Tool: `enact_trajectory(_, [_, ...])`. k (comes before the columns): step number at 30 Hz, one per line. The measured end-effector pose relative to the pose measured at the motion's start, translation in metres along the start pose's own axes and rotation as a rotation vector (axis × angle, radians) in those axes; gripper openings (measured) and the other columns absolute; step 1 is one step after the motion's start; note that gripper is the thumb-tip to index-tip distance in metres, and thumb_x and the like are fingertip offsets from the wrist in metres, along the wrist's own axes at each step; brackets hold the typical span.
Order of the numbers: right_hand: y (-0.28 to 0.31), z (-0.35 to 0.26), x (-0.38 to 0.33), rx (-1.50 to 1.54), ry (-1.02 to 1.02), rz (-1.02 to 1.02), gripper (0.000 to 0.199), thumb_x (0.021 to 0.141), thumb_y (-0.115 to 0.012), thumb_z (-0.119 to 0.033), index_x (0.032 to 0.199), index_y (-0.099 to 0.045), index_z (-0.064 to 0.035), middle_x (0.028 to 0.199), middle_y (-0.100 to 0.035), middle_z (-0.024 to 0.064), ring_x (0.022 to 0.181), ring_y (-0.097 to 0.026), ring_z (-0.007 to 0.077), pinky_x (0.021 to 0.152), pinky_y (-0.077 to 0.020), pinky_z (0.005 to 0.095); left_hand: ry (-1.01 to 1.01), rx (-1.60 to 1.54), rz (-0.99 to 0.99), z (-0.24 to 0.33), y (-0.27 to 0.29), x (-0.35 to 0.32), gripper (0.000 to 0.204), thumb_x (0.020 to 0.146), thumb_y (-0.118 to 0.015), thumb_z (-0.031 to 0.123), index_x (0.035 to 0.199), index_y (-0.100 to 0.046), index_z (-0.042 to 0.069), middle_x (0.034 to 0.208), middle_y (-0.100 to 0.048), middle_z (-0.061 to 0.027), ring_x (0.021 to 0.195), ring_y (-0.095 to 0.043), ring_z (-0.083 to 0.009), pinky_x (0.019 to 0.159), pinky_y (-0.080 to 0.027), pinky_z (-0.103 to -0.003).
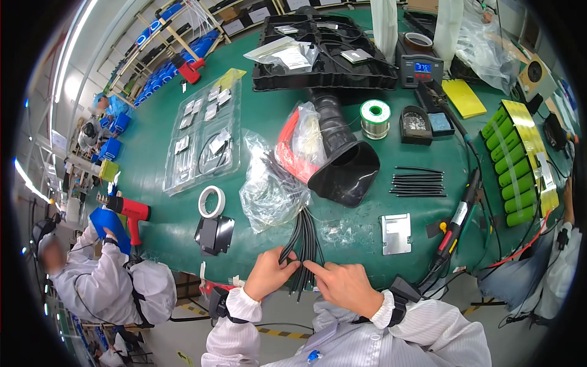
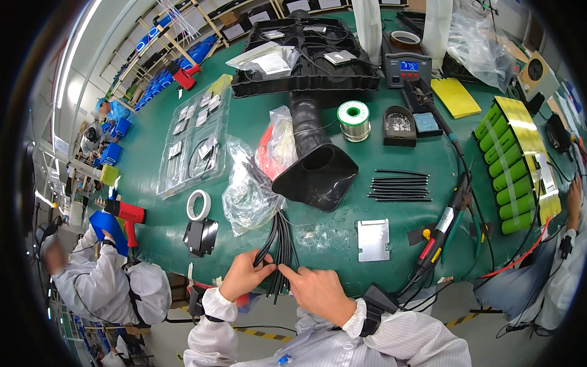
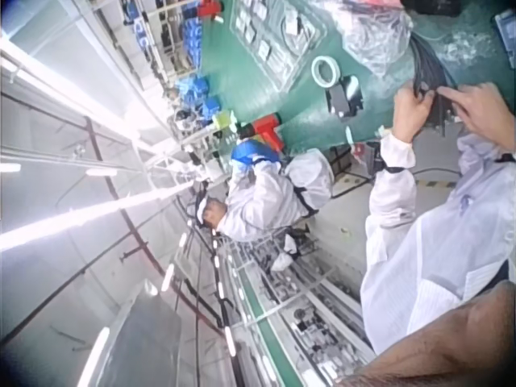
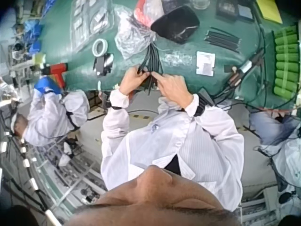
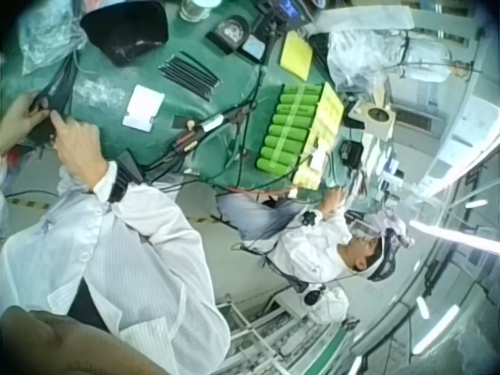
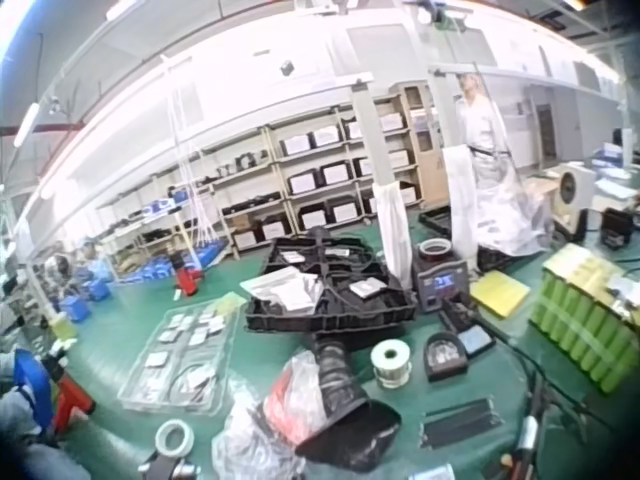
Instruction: Connecting wires, using a soldering iron, and applying heat-shrink tubing to assemble an industrial battery pack.
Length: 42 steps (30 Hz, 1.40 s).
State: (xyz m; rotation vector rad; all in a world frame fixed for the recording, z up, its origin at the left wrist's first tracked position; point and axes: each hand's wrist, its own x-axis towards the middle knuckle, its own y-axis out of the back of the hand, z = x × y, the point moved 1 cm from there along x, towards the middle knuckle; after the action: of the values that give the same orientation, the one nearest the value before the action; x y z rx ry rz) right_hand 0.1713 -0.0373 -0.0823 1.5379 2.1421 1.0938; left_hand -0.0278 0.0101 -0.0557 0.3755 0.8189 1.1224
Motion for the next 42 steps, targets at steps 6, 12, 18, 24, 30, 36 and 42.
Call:
enact_trajectory(6, [0.003,0.006,-0.004,-0.006,0.016,0.036,0.035,0.083,-0.066,-0.015,0.117,-0.067,-0.015,0.066,-0.059,0.0069,0.052,-0.06,0.0255,0.046,-0.0463,0.0383,-0.005,0.122,0.077,0.011,-0.003,-0.004,0.028,0.073,-0.078,0.016,0.086,-0.065,-0.004,0.057,-0.054,-0.0094,0.05,-0.056,-0.0214,0.051,-0.044,-0.034])
enact_trajectory(12, [0.002,0.01,-0.007,-0.035,0.059,0.021,0.042,0.08,-0.067,-0.014,0.121,-0.063,-0.0099,0.07,-0.059,0.0082,0.055,-0.062,0.0235,0.047,-0.0485,0.0355,0.001,0.159,0.1,0.014,-0.005,-0.003,0.029,0.07,-0.078,0.019,0.082,-0.065,-0.004,0.057,-0.057,-0.0114,0.05,-0.06,-0.0253,0.052,-0.047,-0.036])
enact_trajectory(18, [0.004,0.009,-0.009,-0.061,0.056,0.027,0.041,0.08,-0.068,-0.016,0.122,-0.065,-0.0129,0.069,-0.058,0.0068,0.055,-0.062,0.0227,0.046,-0.0477,0.0354,0.034,0.249,0.135,0.019,-0.008,-0.003,0.026,0.069,-0.072,0.019,0.078,-0.064,-0.005,0.061,-0.062,-0.0175,0.056,-0.064,-0.0348,0.057,-0.051,-0.041])
enact_trajectory(24, [0.006,0.009,-0.01,-0.055,0.036,0.037,0.037,0.083,-0.067,-0.016,0.121,-0.067,-0.0157,0.068,-0.057,0.006,0.054,-0.061,0.0226,0.046,-0.0472,0.0356,0.077,0.544,0.243,0.015,-0.005,0.001,0.024,0.069,-0.064,0.019,0.072,-0.06,-0.005,0.066,-0.064,-0.0239,0.062,-0.063,-0.0434,0.062,-0.052,-0.047])
enact_trajectory(30, [0.003,0.009,-0.011,-0.051,0.03,0.05,0.037,0.083,-0.067,-0.015,0.12,-0.068,-0.0156,0.069,-0.057,0.0058,0.055,-0.061,0.0224,0.046,-0.0474,0.0356,-0.145,0.271,0.256,0.004,-0.006,0.0,0.022,0.075,-0.062,0.014,0.086,-0.057,-0.006,0.065,-0.061,-0.0217,0.06,-0.061,-0.0414,0.059,-0.049,-0.047])
enact_trajectory(36, [0.003,0.012,-0.013,-0.048,0.019,0.051,0.037,0.083,-0.067,-0.015,0.12,-0.068,-0.0145,0.069,-0.057,0.0055,0.055,-0.062,0.0223,0.047,-0.0477,0.0358,-0.014,0.126,0.042,0.024,-0.009,-0.003,0.035,0.072,-0.075,0.016,0.092,-0.055,-0.004,0.056,-0.051,-0.0097,0.05,-0.057,-0.0265,0.053,-0.045,-0.038])
enact_trajectory(42, [0.004,0.01,-0.012,-0.046,0.015,0.048,0.038,0.083,-0.067,-0.015,0.121,-0.068,-0.0148,0.069,-0.057,0.0055,0.056,-0.062,0.0223,0.048,-0.0479,0.0356,0.002,0.133,0.116,0.023,-0.017,-0.003,0.03,0.067,-0.074,0.014,0.085,-0.055,-0.003,0.056,-0.05,-0.0085,0.049,-0.052,-0.0223,0.051,-0.043,-0.035])
